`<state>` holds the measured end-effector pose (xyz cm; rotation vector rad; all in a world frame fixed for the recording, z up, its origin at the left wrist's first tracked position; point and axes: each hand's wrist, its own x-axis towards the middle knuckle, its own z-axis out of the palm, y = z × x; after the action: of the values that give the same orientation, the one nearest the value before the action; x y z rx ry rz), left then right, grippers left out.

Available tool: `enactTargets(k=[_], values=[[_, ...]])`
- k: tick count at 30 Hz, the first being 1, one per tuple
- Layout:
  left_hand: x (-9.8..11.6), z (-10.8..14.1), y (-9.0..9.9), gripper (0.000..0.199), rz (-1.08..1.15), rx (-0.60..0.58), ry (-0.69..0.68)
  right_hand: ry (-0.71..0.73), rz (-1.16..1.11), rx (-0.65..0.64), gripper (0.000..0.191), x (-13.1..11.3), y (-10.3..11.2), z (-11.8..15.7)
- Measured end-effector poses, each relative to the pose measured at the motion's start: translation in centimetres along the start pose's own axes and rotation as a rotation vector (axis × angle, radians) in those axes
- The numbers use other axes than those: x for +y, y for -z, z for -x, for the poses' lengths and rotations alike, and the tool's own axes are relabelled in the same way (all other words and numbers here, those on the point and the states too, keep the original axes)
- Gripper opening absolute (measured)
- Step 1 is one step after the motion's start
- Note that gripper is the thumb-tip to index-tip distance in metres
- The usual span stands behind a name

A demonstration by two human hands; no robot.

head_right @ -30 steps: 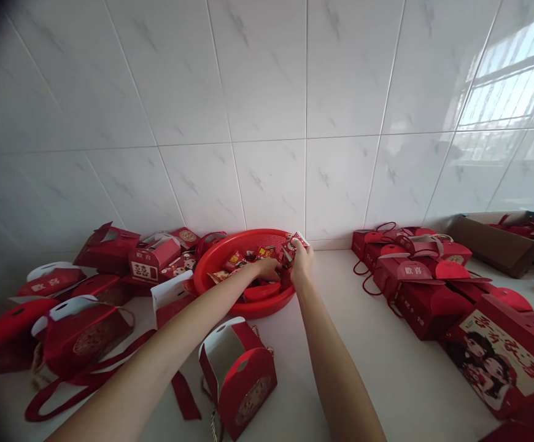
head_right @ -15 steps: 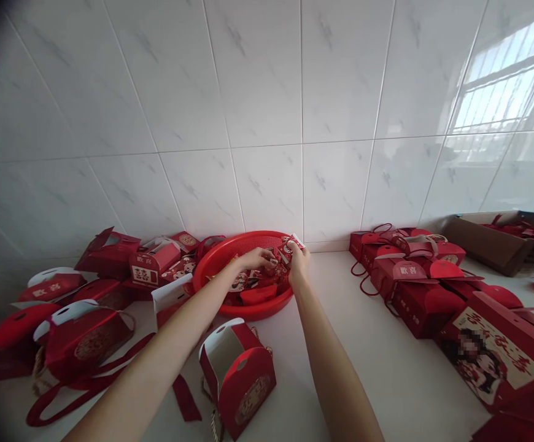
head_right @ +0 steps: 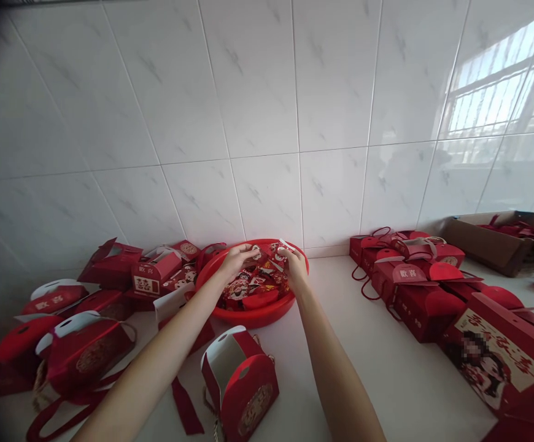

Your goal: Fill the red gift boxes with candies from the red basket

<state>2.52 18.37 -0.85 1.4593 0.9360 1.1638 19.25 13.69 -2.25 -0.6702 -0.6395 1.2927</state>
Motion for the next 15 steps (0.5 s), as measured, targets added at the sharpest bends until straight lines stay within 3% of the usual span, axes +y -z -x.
enactTargets(k=[15], values=[[0.28, 0.61, -0.84, 0.045, -0.024, 0.022, -0.072, -0.042, 0.03, -0.1, 0.024, -0.02, -0.04, 0.47]])
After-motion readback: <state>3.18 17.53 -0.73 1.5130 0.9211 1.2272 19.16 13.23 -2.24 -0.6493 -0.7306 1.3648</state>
